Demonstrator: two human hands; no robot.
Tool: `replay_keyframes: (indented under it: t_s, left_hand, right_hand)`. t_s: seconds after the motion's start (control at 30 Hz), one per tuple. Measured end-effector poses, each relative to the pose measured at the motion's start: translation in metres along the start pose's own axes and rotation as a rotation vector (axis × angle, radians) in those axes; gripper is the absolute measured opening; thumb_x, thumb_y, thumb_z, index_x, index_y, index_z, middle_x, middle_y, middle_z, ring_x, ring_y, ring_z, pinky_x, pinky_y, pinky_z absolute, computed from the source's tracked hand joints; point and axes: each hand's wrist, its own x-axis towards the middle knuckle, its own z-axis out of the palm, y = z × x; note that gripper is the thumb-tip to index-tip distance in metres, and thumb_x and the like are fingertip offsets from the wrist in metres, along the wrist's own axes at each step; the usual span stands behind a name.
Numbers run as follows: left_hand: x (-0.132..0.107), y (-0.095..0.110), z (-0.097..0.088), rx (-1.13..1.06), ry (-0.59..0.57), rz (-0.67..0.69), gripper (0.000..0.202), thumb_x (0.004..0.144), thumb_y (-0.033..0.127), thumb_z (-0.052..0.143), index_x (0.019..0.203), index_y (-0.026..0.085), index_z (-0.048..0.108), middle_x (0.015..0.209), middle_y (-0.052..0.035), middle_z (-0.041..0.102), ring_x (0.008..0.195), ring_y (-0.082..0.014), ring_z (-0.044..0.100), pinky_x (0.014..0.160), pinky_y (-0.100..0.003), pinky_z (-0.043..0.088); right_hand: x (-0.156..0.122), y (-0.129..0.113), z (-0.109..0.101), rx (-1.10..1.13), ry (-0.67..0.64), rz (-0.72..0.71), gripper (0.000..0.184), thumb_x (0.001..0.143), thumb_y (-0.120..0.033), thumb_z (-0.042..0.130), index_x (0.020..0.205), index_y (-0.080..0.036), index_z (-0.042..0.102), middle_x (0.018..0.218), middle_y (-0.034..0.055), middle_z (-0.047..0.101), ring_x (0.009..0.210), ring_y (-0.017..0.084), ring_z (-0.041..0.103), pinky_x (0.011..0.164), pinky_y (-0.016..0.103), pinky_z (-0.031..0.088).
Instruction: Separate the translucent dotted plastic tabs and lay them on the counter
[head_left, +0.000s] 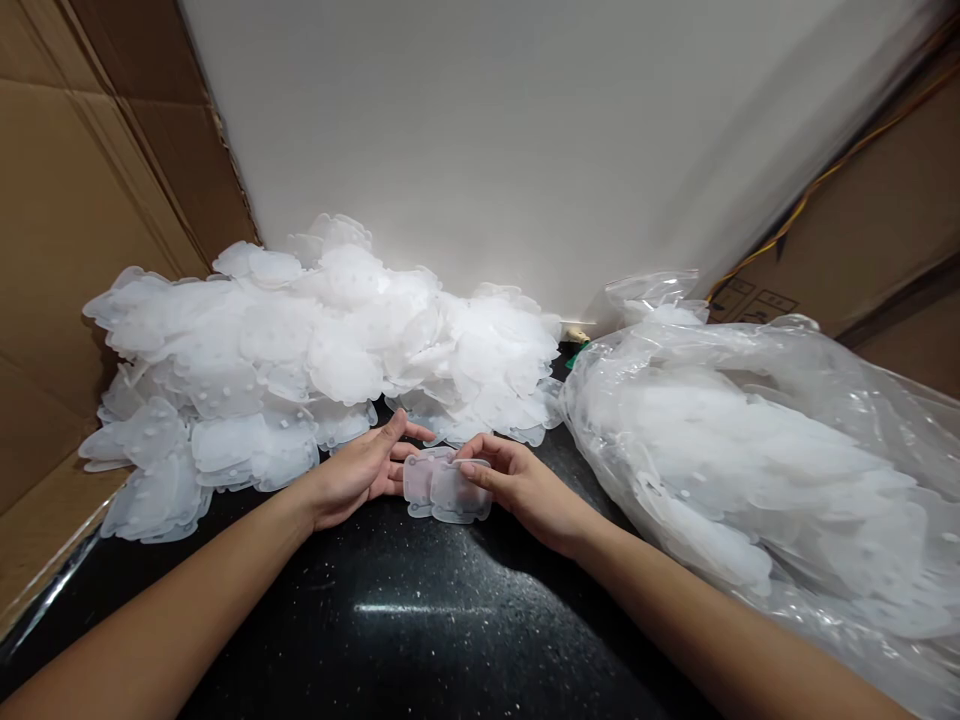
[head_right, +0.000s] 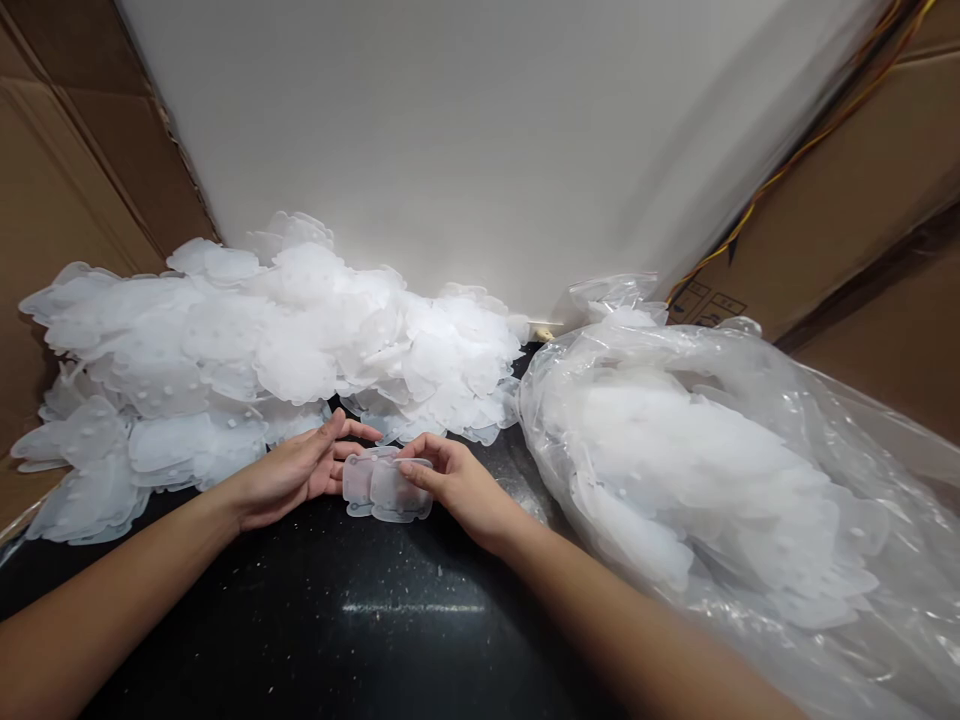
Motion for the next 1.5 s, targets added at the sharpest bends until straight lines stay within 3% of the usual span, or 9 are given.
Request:
replay_keyframes:
  t_s: [0.17, 0.4, 0.63, 0.77, 0.87, 0.97, 1.17, 1.3, 1.5]
  left_hand:
    - [0.002, 0.002, -0.006, 0.337, 0.1, 0.182, 0.049, 0.09, 0.062, 0.046, 0.108, 0.018, 0.058, 0.097, -0.0091, 0.067, 0.091, -0.025, 0.066, 0.086, -0.044, 0.051]
    - [0.002, 0.016, -0.04, 1.428, 0.859, 0.603, 0.032, 0.081, 0.014, 0.065, 0.113, 0.018, 0.064, 0.119, -0.0143, 0.051, 0.115, -0.0341, 0.045, 0.096, -0.052, 0.042]
    - [0.009, 0.016, -0.056, 1.628, 0.907, 0.668, 0.024, 0.08, 0.015, 0.069, 0.103, 0.021, 0.071, 0.124, -0.0149, 0.054, 0.111, -0.0358, 0.046, 0.089, -0.053, 0.044]
    - [0.005, 0.021, -0.053, 1.53, 0.95, 0.868, 0.008, 0.085, 0.019, 0.065, 0.086, 0.021, 0.072, 0.113, -0.0102, 0.062, 0.107, -0.0322, 0.048, 0.09, -0.051, 0.044]
    - [0.0, 0.023, -0.043, 1.413, 0.829, 1.01, 0.011, 0.089, 0.022, 0.061, 0.087, 0.02, 0.072, 0.108, -0.0086, 0.064, 0.104, -0.0275, 0.049, 0.09, -0.045, 0.045]
    - [-0.003, 0.02, -0.029, 1.335, 0.532, 1.001, 0.013, 0.09, 0.023, 0.058, 0.087, 0.02, 0.07, 0.103, -0.007, 0.065, 0.1, -0.0236, 0.054, 0.087, -0.04, 0.047]
    - [-0.011, 0.016, -0.008, 1.248, 0.07, 0.603, 0.015, 0.089, 0.023, 0.051, 0.088, 0.02, 0.066, 0.099, -0.0061, 0.064, 0.085, -0.0193, 0.059, 0.072, -0.031, 0.045]
    - [-0.016, 0.019, -0.005, 1.093, -0.187, 0.339, 0.017, 0.08, 0.037, 0.068, 0.087, 0.022, 0.069, 0.107, -0.0051, 0.061, 0.08, -0.0183, 0.059, 0.067, -0.027, 0.043]
    - [-0.008, 0.012, -0.017, 1.077, 0.037, 0.38, 0.02, 0.092, 0.036, 0.052, 0.101, 0.024, 0.065, 0.102, -0.0052, 0.062, 0.09, -0.0213, 0.058, 0.078, -0.032, 0.044]
  right_hand:
    - [-0.001, -0.005, -0.002, -0.104, 0.048, -0.097, 0.03, 0.071, -0.035, 0.079, 0.086, -0.02, 0.058, 0.075, -0.0021, 0.062, 0.068, 0.014, 0.055, 0.067, 0.028, 0.041]
    - [-0.004, -0.017, -0.019, -0.273, -0.025, -0.253, 0.021, 0.075, -0.018, 0.067, 0.057, -0.022, 0.056, 0.08, 0.0026, 0.07, 0.116, 0.024, 0.057, 0.103, 0.042, 0.037]
    - [-0.018, -0.045, -0.031, -0.719, -0.417, -0.087, 0.033, 0.07, 0.002, 0.048, 0.083, -0.023, 0.066, 0.108, 0.0027, 0.073, 0.139, 0.023, 0.039, 0.109, 0.048, 0.033]
    - [-0.016, -0.042, -0.031, -0.648, -0.164, -0.093, 0.033, 0.072, 0.0, 0.042, 0.089, -0.022, 0.061, 0.112, 0.0048, 0.069, 0.116, 0.023, 0.059, 0.094, 0.041, 0.046]
    - [-0.008, -0.029, -0.03, -0.77, 0.117, -0.168, 0.013, 0.086, -0.014, 0.048, 0.091, -0.021, 0.058, 0.094, 0.0061, 0.068, 0.088, 0.021, 0.063, 0.08, 0.037, 0.049]
    - [-0.003, -0.019, -0.026, -0.954, 0.096, -0.238, 0.013, 0.088, -0.031, 0.061, 0.095, -0.021, 0.061, 0.093, 0.0069, 0.064, 0.086, 0.022, 0.06, 0.078, 0.036, 0.047]
    - [-0.003, -0.014, -0.018, -1.038, 0.09, -0.248, 0.042, 0.067, -0.039, 0.084, 0.101, -0.022, 0.066, 0.101, 0.0074, 0.055, 0.092, 0.024, 0.054, 0.081, 0.037, 0.045]
    - [-0.006, -0.017, -0.02, -0.868, -0.027, -0.092, 0.022, 0.069, -0.021, 0.075, 0.087, -0.021, 0.062, 0.08, 0.0, 0.054, 0.07, 0.016, 0.049, 0.063, 0.028, 0.04]
    - [-0.006, -0.022, -0.027, -0.636, 0.057, -0.104, 0.014, 0.06, -0.011, 0.048, 0.069, -0.021, 0.051, 0.065, -0.0027, 0.05, 0.06, 0.013, 0.043, 0.055, 0.026, 0.033]
